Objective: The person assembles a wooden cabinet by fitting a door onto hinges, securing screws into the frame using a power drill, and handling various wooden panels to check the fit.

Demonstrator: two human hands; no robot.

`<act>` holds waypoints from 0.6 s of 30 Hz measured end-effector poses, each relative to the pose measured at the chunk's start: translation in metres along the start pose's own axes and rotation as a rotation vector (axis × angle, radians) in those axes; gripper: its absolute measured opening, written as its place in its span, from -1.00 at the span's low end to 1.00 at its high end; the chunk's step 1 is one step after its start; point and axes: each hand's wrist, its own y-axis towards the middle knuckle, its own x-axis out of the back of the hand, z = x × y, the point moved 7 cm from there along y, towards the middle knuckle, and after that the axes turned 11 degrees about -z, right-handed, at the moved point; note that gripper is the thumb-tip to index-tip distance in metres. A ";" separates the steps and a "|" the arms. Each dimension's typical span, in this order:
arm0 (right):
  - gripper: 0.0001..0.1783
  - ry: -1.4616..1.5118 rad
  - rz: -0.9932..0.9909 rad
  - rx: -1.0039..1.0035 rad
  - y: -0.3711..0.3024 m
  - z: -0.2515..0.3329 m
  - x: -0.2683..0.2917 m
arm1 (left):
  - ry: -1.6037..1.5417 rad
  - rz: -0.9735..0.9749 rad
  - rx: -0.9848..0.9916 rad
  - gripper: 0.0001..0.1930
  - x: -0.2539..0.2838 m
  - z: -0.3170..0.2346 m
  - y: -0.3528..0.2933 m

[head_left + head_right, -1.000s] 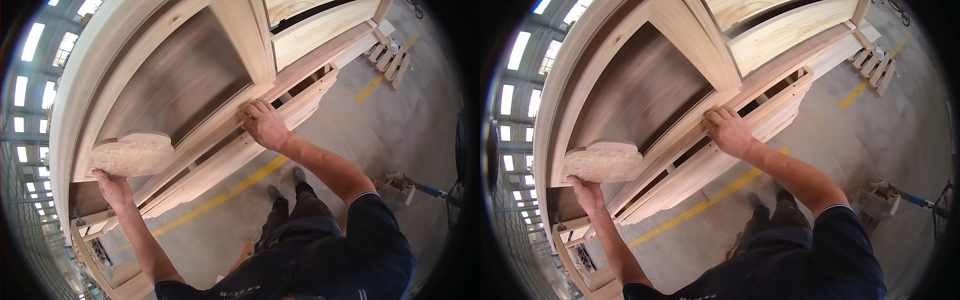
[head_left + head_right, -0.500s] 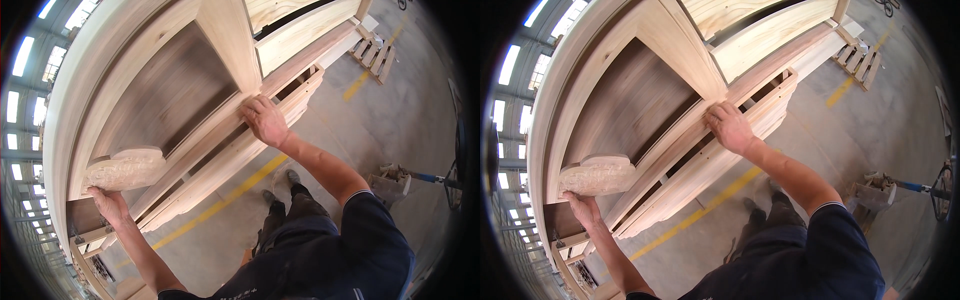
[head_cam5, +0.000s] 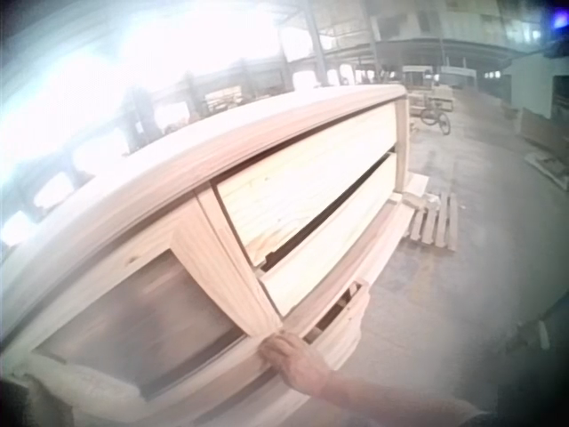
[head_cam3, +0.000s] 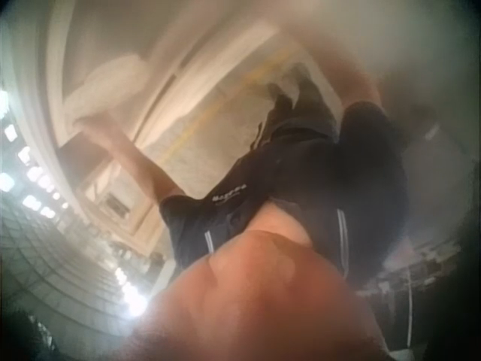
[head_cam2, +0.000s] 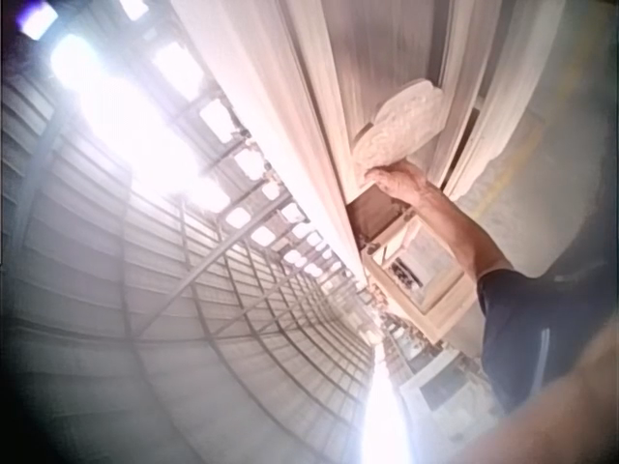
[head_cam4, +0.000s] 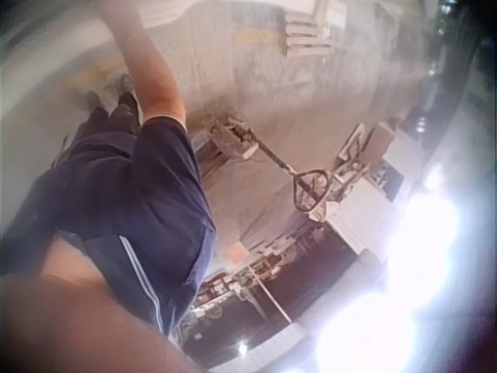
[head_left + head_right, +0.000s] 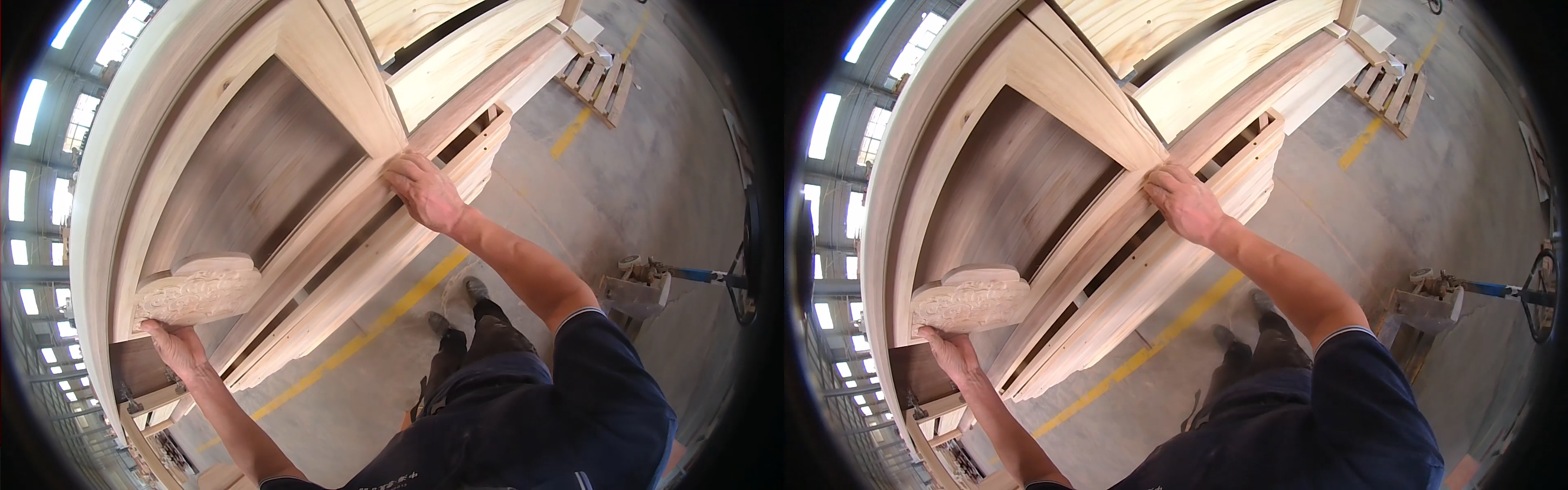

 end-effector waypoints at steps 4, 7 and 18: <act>-0.76 0.002 -0.002 0.003 0.000 -0.003 -0.002 | -0.021 -0.006 0.028 -0.14 0.001 0.002 0.002; -0.78 0.042 0.029 -0.055 0.002 -0.004 -0.001 | -0.013 -0.016 0.018 -0.16 -0.001 0.002 0.001; 0.00 0.021 -0.326 -0.314 0.124 0.036 0.066 | -0.036 -0.001 -0.022 -0.22 0.000 0.002 -0.004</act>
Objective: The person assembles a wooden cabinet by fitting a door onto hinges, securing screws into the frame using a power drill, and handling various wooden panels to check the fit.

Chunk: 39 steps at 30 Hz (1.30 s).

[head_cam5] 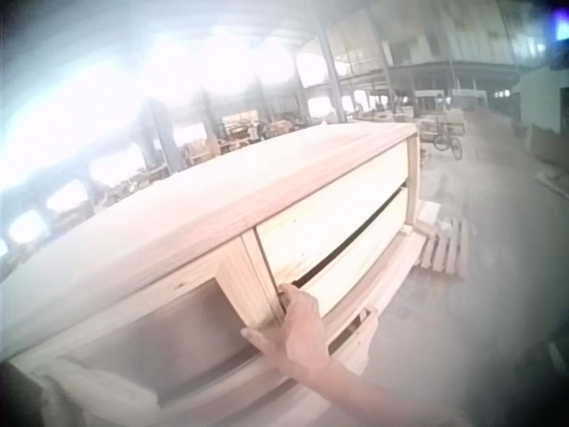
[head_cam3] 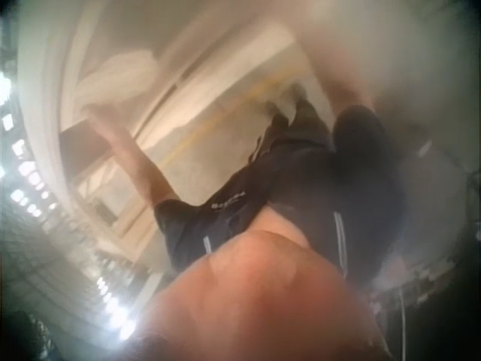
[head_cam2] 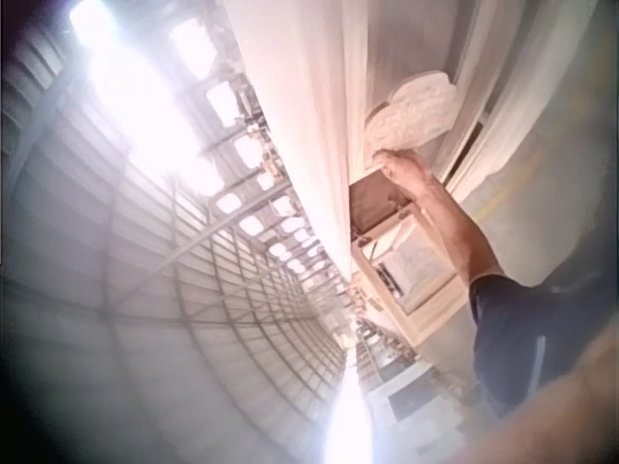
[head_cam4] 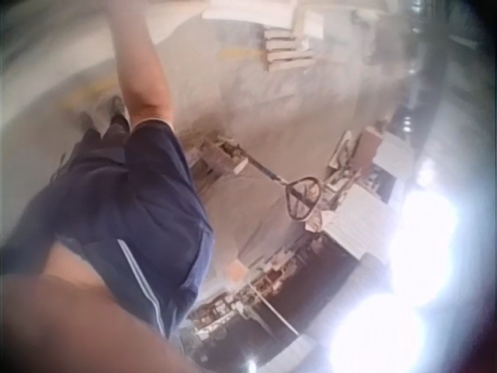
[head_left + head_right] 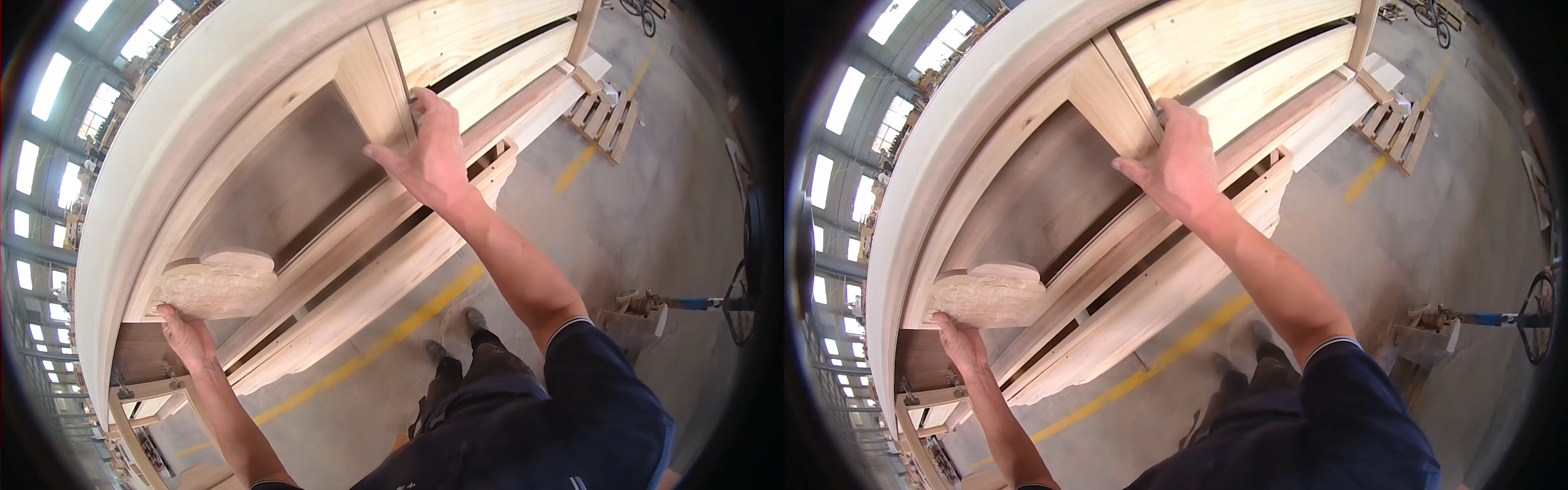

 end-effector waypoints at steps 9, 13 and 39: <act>0.13 -0.165 0.070 -0.047 0.011 0.019 -0.008 | 0.056 -0.044 0.000 -0.18 -0.004 -0.003 -0.006; -0.01 -0.189 0.153 -0.211 0.009 0.011 -0.012 | 0.098 -0.042 -0.015 -0.16 0.001 -0.002 -0.004; -0.41 0.002 0.105 0.067 0.001 0.001 -0.050 | 0.474 -0.736 0.070 -0.86 0.213 0.058 -0.346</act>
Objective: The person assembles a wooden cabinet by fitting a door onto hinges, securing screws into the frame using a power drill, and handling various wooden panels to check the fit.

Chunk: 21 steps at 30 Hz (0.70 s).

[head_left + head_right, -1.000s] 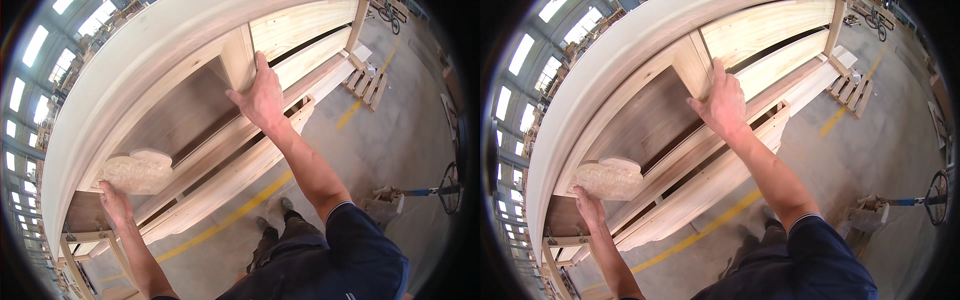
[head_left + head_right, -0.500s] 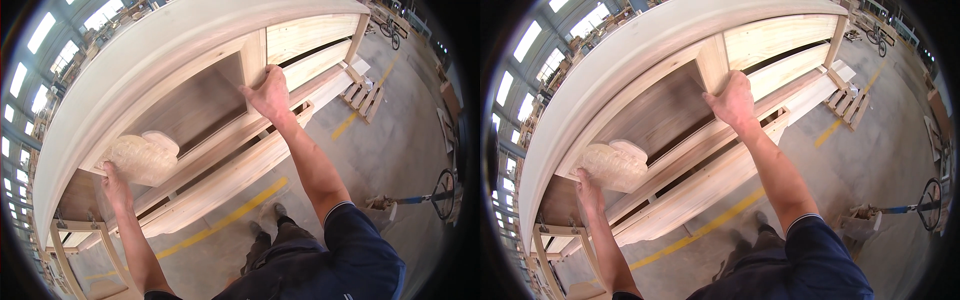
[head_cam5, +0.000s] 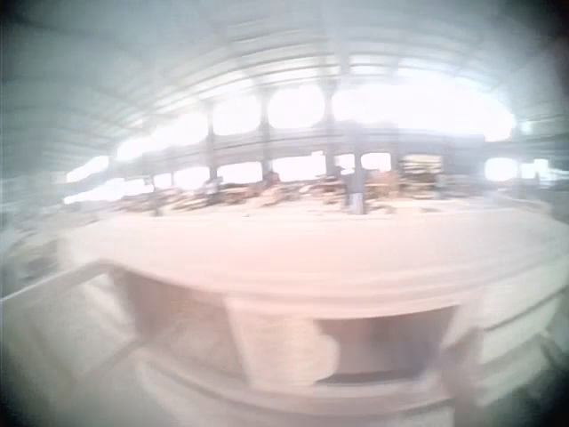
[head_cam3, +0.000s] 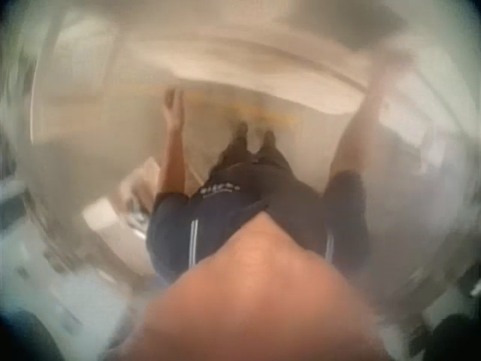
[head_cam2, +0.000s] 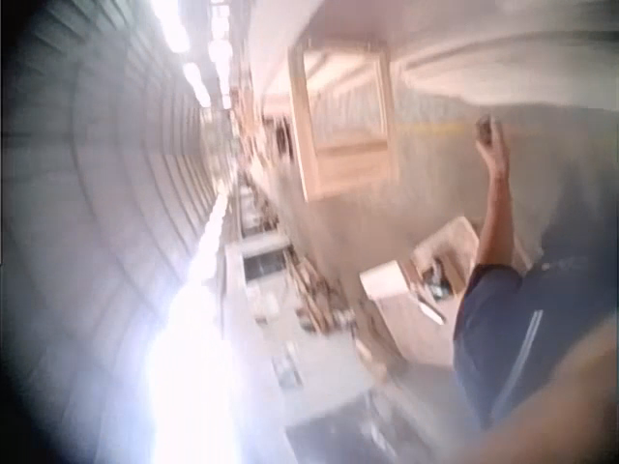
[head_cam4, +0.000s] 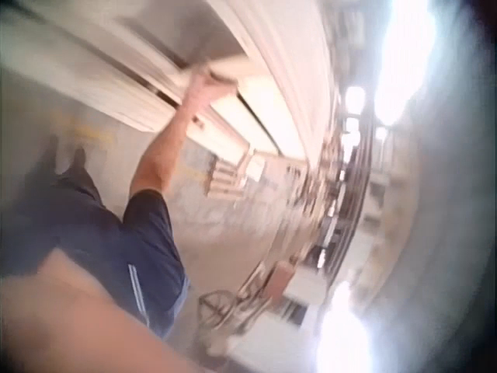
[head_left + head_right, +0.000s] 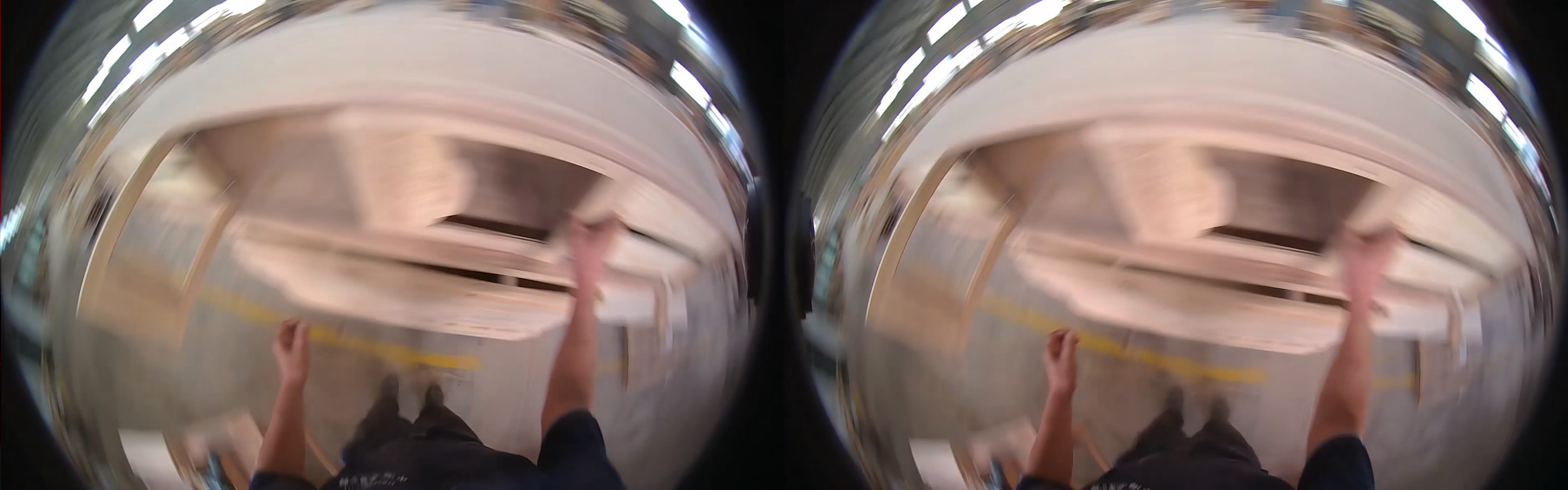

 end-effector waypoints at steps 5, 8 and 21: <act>-0.29 -0.144 0.054 0.222 0.049 -0.119 0.001 | 0.501 -0.332 0.114 -0.68 0.150 0.065 -0.126; -0.26 -0.263 0.009 0.434 0.055 -0.115 -0.015 | 0.593 -0.585 0.252 -0.70 0.246 0.077 -0.226; 0.18 -0.535 0.035 0.080 0.028 -0.024 0.014 | 0.212 -1.051 0.649 -0.56 0.505 0.134 -0.267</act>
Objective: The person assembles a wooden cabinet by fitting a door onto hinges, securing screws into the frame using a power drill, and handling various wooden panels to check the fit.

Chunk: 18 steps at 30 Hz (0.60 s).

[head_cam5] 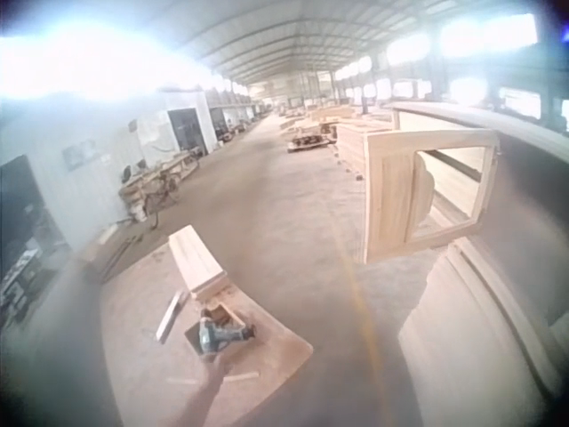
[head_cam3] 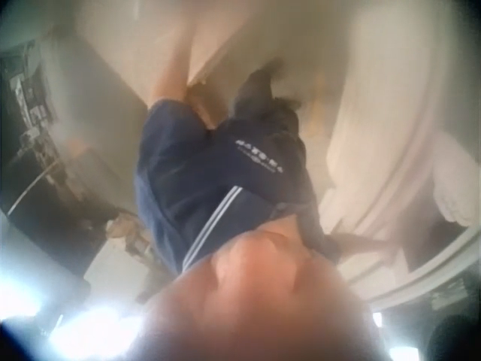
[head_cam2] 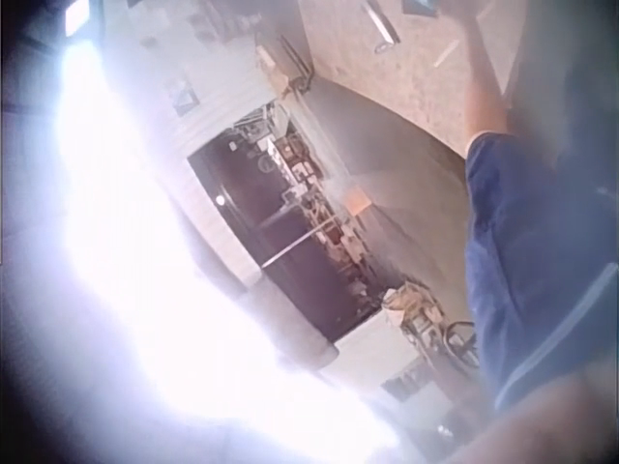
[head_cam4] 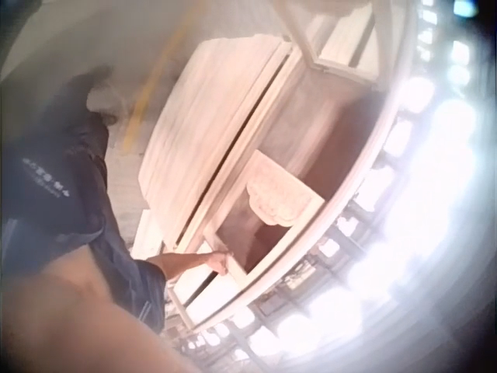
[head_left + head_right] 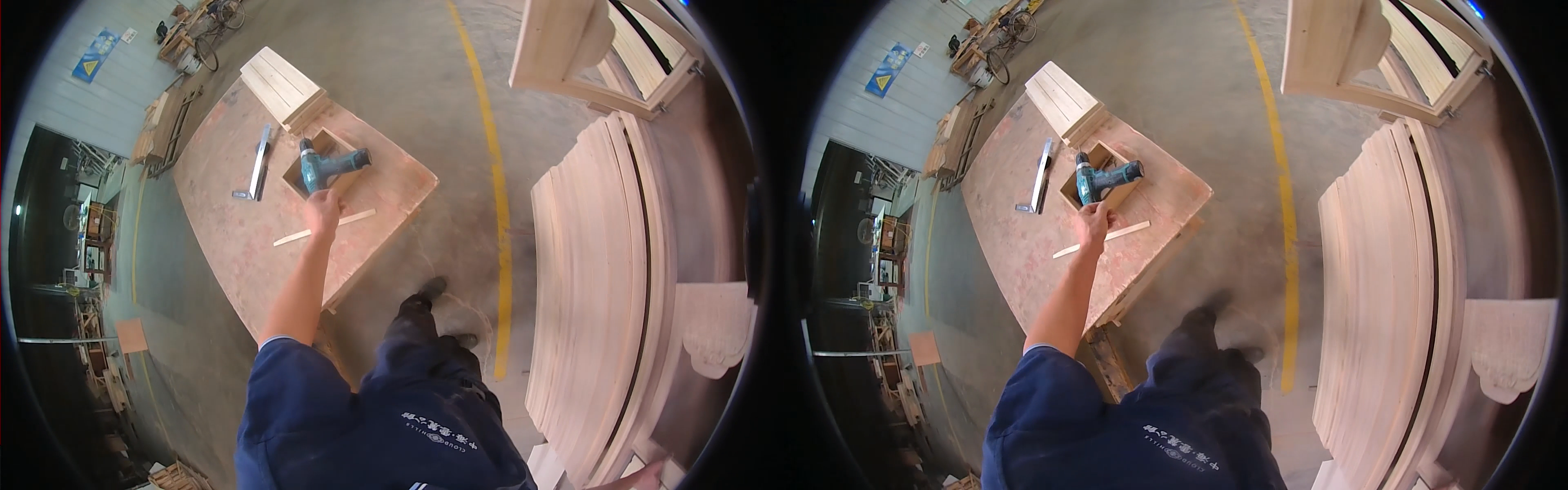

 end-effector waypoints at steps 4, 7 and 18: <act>0.18 -0.018 -0.053 0.047 0.014 -0.017 -0.005 | -0.598 0.060 0.682 -0.43 -0.081 0.014 0.046; 0.20 -0.042 -0.090 0.009 0.012 -0.022 -0.010 | -0.710 -0.066 0.725 -0.39 -0.110 0.011 0.090; 0.18 -0.168 -0.072 -0.064 0.022 -0.027 -0.022 | -0.810 0.066 0.411 -0.82 -0.057 0.039 0.020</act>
